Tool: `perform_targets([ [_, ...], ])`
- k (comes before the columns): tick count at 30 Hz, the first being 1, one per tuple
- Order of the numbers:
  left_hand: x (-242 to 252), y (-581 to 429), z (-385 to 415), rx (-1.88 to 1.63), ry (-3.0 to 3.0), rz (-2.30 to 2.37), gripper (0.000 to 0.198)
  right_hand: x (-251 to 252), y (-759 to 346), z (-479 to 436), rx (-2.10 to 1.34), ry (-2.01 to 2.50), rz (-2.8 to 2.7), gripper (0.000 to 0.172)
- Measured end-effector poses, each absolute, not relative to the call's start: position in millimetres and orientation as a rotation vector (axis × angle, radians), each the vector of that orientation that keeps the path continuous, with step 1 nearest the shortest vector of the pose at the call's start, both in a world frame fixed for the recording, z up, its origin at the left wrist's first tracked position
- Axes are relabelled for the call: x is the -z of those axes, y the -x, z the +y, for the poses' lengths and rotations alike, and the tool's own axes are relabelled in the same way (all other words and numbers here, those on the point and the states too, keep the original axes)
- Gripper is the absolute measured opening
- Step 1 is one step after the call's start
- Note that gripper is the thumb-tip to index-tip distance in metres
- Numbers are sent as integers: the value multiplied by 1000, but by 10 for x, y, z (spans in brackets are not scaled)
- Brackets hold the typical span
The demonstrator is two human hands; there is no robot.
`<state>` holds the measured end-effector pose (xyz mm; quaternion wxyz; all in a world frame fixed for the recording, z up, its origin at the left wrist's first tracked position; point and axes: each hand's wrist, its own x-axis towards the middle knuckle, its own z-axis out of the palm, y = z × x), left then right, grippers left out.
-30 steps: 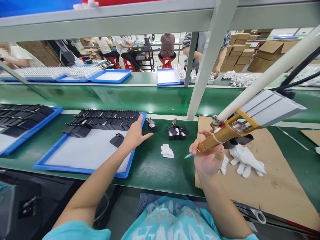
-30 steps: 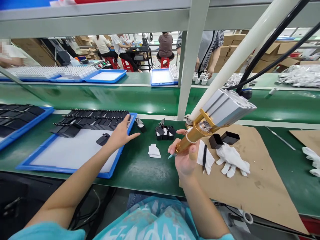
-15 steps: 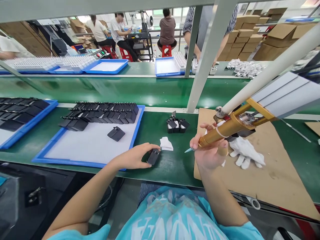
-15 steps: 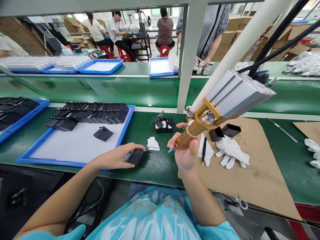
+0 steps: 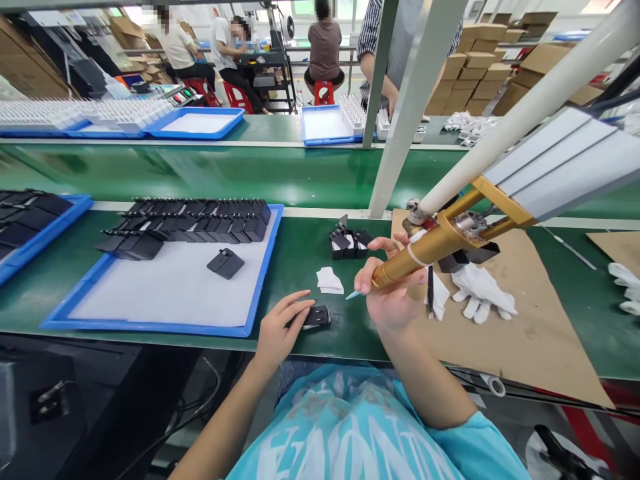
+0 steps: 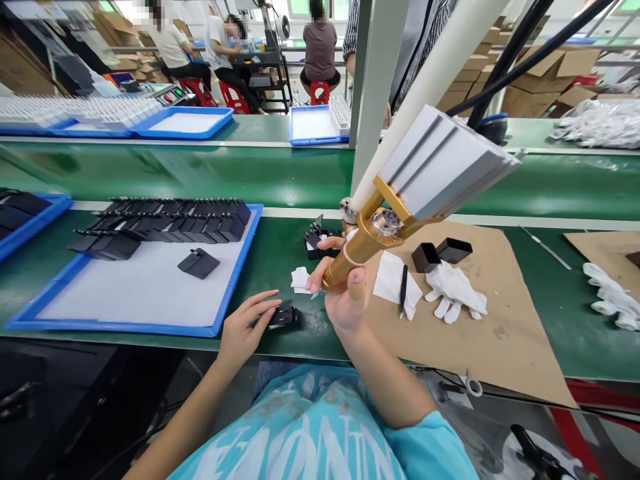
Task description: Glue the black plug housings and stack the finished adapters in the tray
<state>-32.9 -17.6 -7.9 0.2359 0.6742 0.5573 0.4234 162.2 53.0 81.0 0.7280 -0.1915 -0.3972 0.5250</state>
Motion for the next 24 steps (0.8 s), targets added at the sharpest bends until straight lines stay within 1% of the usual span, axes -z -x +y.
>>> perform_targets([
  [2, 99, 329, -238, -1176, -1975, 1512, 24, -817, -1589, 522, -1167, 402, -879, 41],
  [5, 124, 340, -278, -1137, -2027, 1471, 42, -826, -1562, 514, -1170, 395, -881, 42],
  [6, 128, 342, -272, -1140, -1988, 1496, 41, -830, -1558, 512, -1167, 399, -883, 42],
  [9, 113, 340, -222, -1163, -1811, 1569, 23, -846, -1552, 509, -1150, 419, -879, 42],
  [10, 104, 338, -205, -1156, -1782, 1574, 21, -851, -1551, 507, -1148, 425, -875, 42],
  [13, 94, 330, -188, -1047, -1870, 1527, 23, -864, -1543, 494, -1169, 433, -867, 42],
  [16, 126, 303, -215, -908, -1980, 1522, 43, -869, -1516, 470, -1189, 397, -863, 44],
  [17, 139, 285, -225, -889, -1983, 1548, 44, -871, -1502, 460, -1196, 381, -861, 45],
  [20, 135, 207, -236, -912, -1922, 1645, 34, -882, -1453, 425, -1218, 345, -866, 44],
  [24, 20, 95, -225, -1009, -1881, 1687, 31, -893, -1412, 396, -1221, 326, -894, 41],
])
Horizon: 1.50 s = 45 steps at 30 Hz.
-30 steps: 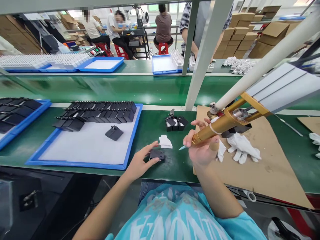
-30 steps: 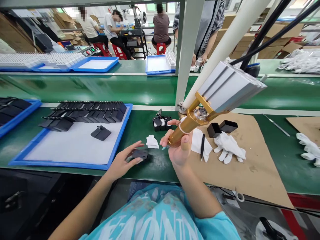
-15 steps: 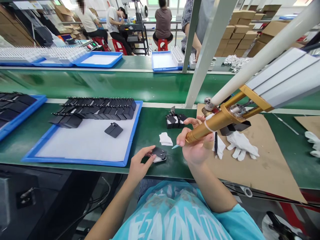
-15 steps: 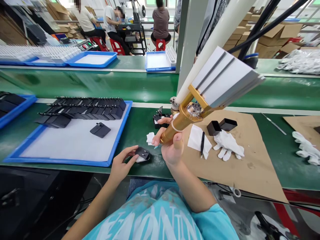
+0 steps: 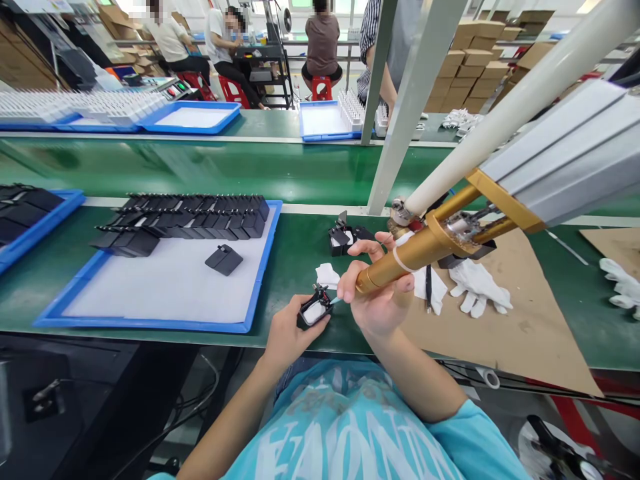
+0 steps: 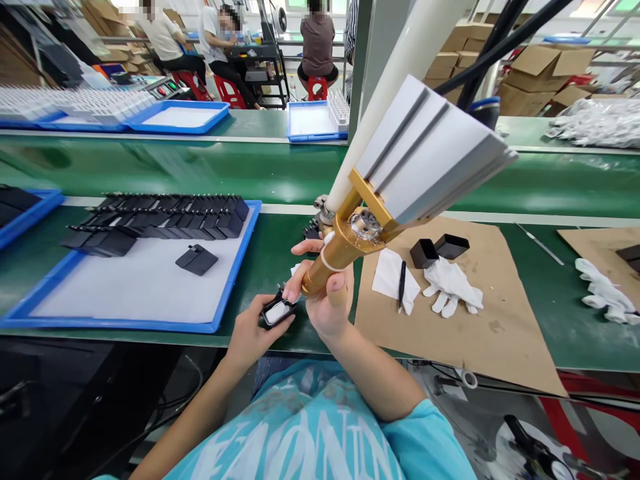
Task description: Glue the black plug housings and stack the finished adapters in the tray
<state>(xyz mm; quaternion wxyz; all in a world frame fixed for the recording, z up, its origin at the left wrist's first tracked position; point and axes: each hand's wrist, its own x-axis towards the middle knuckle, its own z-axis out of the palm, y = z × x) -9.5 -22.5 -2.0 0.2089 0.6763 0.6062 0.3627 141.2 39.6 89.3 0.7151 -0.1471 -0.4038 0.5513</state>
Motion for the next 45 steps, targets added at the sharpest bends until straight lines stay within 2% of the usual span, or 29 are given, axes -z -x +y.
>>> perform_targets([
  [10, -145, 2, -245, -1066, -1893, 1643, 28, -872, -1470, 406, -1224, 310, -888, 34],
  [19, -84, -38, -194, -1053, -1825, 1691, 30, -913, -1423, 405, -1189, 389, -883, 48],
  [27, -75, -201, -97, -1109, -1827, 1634, 31, -946, -1316, 388, -1235, 315, -884, 44],
  [34, -56, -234, -68, -1238, -1873, 1596, 36, -935, -1308, 382, -1260, 226, -897, 34],
  [37, -81, -220, -65, -1254, -1915, 1558, 33, -943, -1310, 387, -1273, 229, -861, 38],
  [40, -84, -148, -52, -1181, -1962, 1554, 29, -949, -1315, 399, -1273, 242, -835, 45],
  [45, 3, 149, -38, -876, -1851, 1666, 27, -918, -1388, 426, -1243, 253, -816, 45],
])
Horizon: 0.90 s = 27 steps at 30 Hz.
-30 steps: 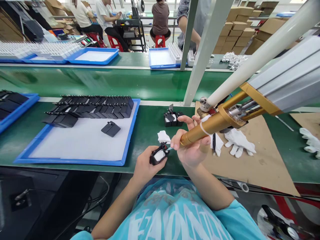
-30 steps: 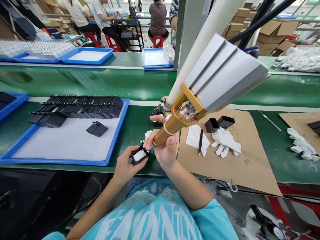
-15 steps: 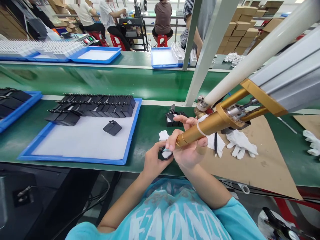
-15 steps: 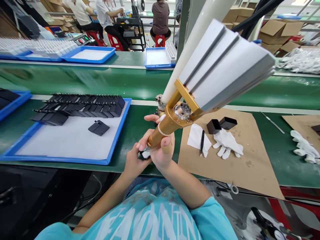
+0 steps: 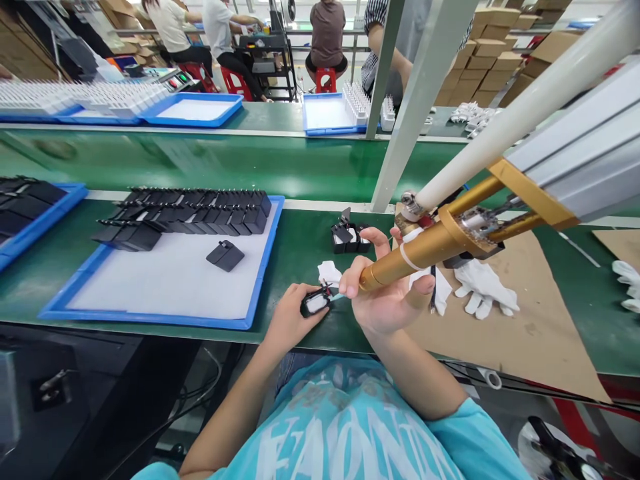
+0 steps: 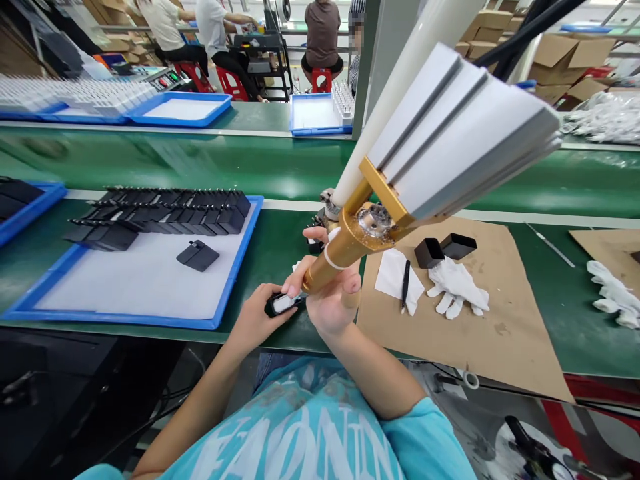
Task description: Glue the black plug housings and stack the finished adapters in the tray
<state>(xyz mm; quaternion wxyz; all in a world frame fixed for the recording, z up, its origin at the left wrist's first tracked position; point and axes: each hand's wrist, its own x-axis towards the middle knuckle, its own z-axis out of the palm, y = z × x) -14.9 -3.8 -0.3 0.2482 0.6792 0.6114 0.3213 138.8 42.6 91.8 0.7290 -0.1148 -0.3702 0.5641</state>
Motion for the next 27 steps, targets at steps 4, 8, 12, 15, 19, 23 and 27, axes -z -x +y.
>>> perform_targets([
  [4, -33, 341, 0, -720, -1661, 1588, 45, -885, -1477, 457, -1203, 301, -818, 45],
  [8, -109, 332, 114, -774, -1561, 1386, 50, -867, -1526, 485, -1163, 372, -826, 46],
  [12, -85, 218, 205, -831, -1536, 1261, 31, -853, -1543, 493, -1159, 366, -833, 44],
  [15, -37, 158, 214, -871, -1594, 1352, 21, -847, -1553, 489, -1166, 349, -833, 42],
  [19, -39, 167, 183, -870, -1738, 1429, 29, -846, -1573, 487, -1185, 322, -823, 41],
  [23, -168, 248, 121, -787, -2038, 1356, 44, -842, -1597, 495, -1194, 335, -816, 42],
  [27, -245, 286, 55, -624, -2238, 1389, 50, -836, -1613, 501, -1192, 328, -810, 40],
])
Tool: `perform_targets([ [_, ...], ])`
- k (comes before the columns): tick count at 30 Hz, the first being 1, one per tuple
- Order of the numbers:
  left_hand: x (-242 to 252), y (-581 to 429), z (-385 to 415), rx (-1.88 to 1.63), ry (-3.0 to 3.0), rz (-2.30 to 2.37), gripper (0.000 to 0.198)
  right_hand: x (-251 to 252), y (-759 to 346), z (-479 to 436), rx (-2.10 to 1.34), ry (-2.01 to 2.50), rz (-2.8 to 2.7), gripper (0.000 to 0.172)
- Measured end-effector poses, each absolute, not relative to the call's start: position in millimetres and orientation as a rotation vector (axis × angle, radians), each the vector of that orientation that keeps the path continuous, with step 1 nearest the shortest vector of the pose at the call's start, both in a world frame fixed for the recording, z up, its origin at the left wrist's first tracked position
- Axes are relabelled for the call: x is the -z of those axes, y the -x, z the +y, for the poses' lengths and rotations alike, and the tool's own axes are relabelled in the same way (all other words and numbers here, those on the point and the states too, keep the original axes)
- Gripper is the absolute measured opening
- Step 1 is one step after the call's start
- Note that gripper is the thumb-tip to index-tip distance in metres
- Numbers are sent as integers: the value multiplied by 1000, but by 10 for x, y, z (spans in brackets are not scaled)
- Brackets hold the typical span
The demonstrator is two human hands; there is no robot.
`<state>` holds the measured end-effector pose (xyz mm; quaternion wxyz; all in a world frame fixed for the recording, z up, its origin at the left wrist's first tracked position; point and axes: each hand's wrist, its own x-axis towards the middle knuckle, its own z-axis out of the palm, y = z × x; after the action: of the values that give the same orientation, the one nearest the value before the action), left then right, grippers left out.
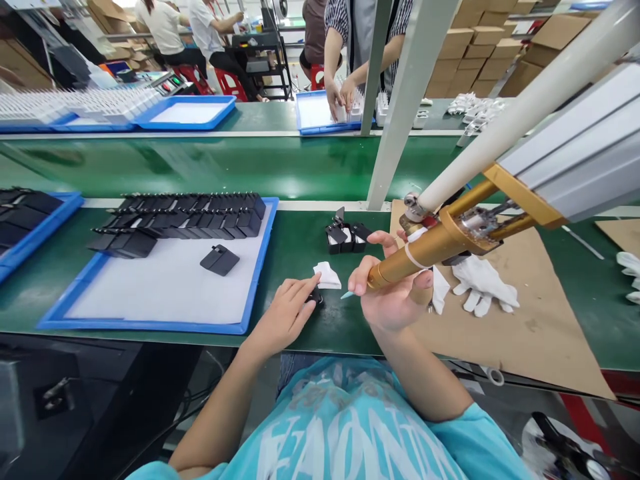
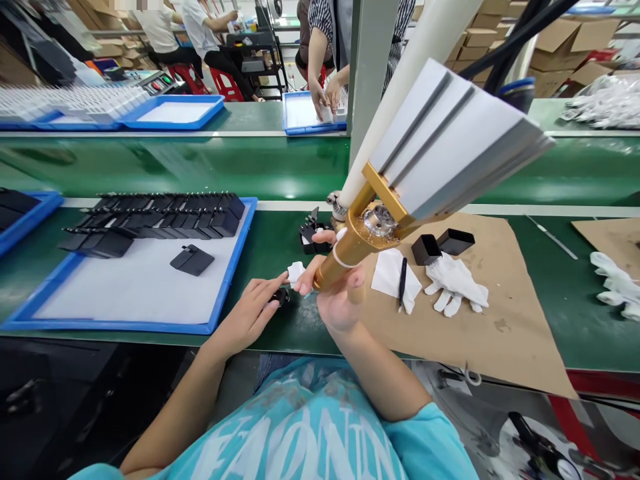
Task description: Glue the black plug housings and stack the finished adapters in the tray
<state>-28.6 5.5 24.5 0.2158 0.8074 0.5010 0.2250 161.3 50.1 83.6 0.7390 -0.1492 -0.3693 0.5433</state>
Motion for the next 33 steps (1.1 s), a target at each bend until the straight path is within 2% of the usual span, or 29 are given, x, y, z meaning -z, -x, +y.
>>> perform_targets([
  [8, -52, 164, 13, -845, -2284, 1552, 25, -827, -1622, 512, -1187, 296, -810, 34],
  [11, -11, 117, 13, -864, -2295, 1597, 24, -827, -1629, 522, -1182, 313, -821, 35],
  [19, -31, 93, 27, -397, -2479, 1768, 37, -820, -1646, 532, -1176, 348, -803, 34],
  [23, -46, 117, 53, -374, -2448, 1745, 28, -808, -1646, 533, -1152, 378, -793, 35],
  [27, -40, 155, 79, -589, -2086, 1622, 25, -808, -1655, 536, -1154, 390, -796, 40],
  [30, -46, 119, 70, -940, -1438, 1443, 33, -811, -1677, 534, -1152, 384, -805, 40],
  [33, -112, 5, 35, -1138, -769, 1046, 42, -805, -1713, 526, -1145, 372, -814, 39],
])
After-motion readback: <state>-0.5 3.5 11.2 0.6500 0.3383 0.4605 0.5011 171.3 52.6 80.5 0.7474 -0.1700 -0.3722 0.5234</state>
